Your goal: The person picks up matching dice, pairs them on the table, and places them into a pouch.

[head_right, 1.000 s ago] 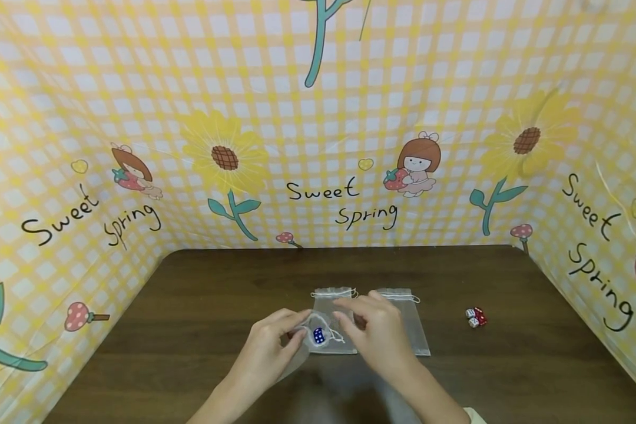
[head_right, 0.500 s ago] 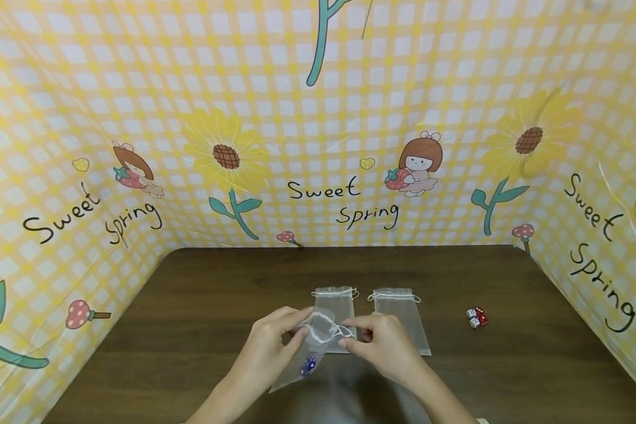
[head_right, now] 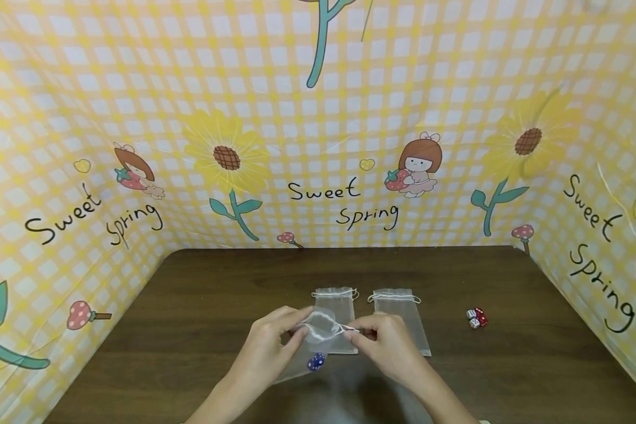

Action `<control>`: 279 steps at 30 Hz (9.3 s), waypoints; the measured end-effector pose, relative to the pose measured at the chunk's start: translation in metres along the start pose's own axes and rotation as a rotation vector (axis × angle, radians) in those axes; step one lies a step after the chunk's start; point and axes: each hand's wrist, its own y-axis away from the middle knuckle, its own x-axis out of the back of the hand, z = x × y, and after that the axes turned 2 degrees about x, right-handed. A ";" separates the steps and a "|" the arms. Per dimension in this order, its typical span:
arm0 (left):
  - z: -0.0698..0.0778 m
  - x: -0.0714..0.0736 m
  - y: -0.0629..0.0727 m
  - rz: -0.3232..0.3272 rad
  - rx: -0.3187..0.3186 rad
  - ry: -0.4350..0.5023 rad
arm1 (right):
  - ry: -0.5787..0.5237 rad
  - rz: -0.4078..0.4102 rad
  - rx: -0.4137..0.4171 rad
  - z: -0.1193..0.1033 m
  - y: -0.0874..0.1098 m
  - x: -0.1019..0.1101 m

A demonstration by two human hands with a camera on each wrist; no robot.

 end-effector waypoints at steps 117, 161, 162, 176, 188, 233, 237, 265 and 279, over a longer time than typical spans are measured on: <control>-0.030 0.025 0.007 0.303 0.296 0.132 | -0.550 0.410 -0.392 0.011 0.006 0.046; -0.088 0.125 0.042 -0.055 0.780 -0.146 | -0.345 0.088 -0.494 0.022 -0.082 -0.103; -0.091 0.123 0.042 -0.047 0.775 -0.151 | -0.321 0.086 -0.491 0.023 -0.084 -0.106; -0.127 0.072 0.031 0.236 0.575 -0.384 | 0.015 0.025 -0.214 0.024 -0.083 -0.140; -0.139 0.022 0.038 0.074 0.604 -0.380 | -0.012 -0.232 -0.196 0.016 -0.075 -0.166; -0.085 -0.101 -0.017 -0.627 0.188 -0.030 | 0.040 0.109 -0.464 0.061 0.054 0.095; -0.087 -0.106 -0.018 -0.686 0.213 -0.066 | 0.076 0.117 -0.539 0.071 0.062 0.112; -0.088 -0.105 -0.020 -0.891 0.268 -0.272 | 0.389 -0.151 -0.717 0.185 0.065 0.138; -0.086 -0.103 -0.019 -0.880 0.275 -0.261 | 0.419 -0.093 -0.703 0.178 0.065 0.133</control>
